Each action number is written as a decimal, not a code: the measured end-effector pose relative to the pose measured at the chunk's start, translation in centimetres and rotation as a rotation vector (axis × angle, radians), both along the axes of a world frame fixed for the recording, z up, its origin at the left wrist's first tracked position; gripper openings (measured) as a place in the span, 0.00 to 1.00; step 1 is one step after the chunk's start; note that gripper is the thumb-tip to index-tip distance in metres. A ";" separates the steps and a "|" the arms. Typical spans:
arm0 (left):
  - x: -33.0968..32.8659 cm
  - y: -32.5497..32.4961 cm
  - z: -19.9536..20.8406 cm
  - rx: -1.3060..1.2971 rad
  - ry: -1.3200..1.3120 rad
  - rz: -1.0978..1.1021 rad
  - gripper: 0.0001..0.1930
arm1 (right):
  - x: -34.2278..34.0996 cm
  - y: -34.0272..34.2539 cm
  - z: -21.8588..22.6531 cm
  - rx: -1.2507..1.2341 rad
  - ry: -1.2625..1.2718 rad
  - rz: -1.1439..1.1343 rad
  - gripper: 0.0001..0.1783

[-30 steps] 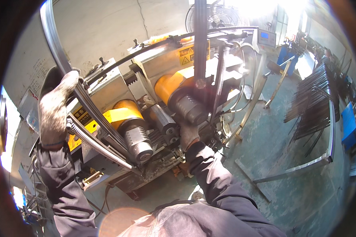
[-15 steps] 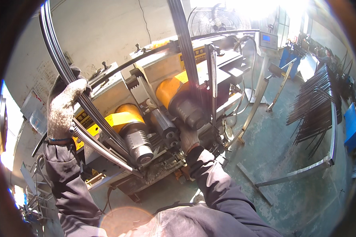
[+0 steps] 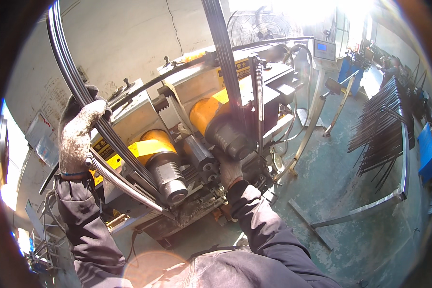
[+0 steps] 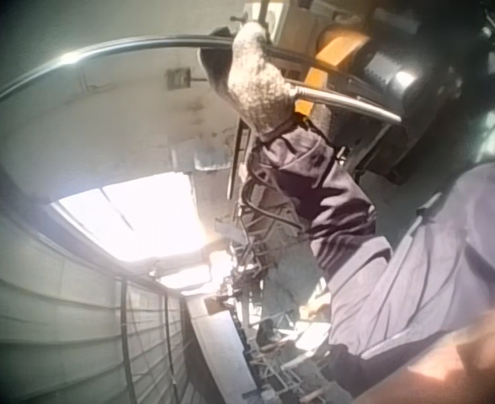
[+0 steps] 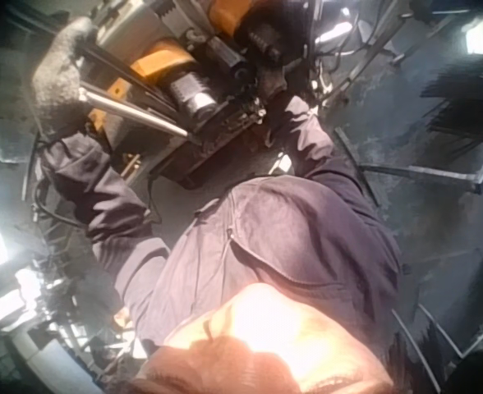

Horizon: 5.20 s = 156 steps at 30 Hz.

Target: The person repeatedly feeds bundles of long metal rods into a yellow and gray cutting machine, then removes the cut pieces and stacks them on the floor. The person wears gloves and a dark jacket while performing the task in a workshop.

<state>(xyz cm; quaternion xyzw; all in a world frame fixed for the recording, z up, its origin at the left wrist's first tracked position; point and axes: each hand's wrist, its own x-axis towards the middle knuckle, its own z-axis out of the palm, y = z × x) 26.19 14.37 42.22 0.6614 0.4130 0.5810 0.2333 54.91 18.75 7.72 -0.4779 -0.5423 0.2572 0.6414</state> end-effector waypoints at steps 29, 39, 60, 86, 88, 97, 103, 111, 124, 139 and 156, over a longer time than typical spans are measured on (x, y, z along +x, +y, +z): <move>-0.1 -1.2 3.2 -0.182 0.066 0.139 0.18 | 0.0 1.4 -4.2 -0.089 0.455 0.155 0.12; -0.8 -1.7 3.3 -0.211 0.199 0.268 0.18 | -0.4 0.8 -3.8 -0.111 0.557 0.175 0.12; -0.9 -1.8 3.5 -0.242 0.250 0.244 0.22 | 1.6 1.1 -5.3 0.052 -0.543 -0.015 0.16; 4.7 -32.6 -21.8 -0.309 -0.349 0.275 0.22 | 34.3 -36.4 -1.7 -0.378 0.574 -0.434 0.07; 9.8 -35.3 -30.0 -0.573 -0.291 0.260 0.17 | 40.7 -41.3 0.6 -0.259 0.396 -0.622 0.08; 34.6 -42.8 -50.3 -1.409 -0.388 -0.131 0.20 | 69.5 -49.0 10.5 -0.315 -0.734 -1.207 0.15; 42.8 -38.8 -46.6 -1.408 -0.969 -0.056 0.19 | 91.2 -43.9 0.7 -0.785 -0.954 -1.304 0.17; 49.9 -41.1 -41.3 -1.247 -0.887 -0.143 0.19 | 105.7 -33.9 -3.4 -0.333 -1.389 -1.247 0.22; 24.1 -68.0 -43.5 -0.733 -1.064 0.850 0.14 | 42.1 -54.7 -30.3 -0.909 -1.171 0.260 0.23; -18.6 -109.3 -33.6 -0.583 0.305 2.089 0.14 | -10.8 -48.5 -23.8 -0.179 -1.097 0.803 0.17; -34.1 -111.2 -34.2 -1.313 0.616 2.219 0.08 | -70.9 -75.2 -29.4 0.179 -1.467 1.569 0.51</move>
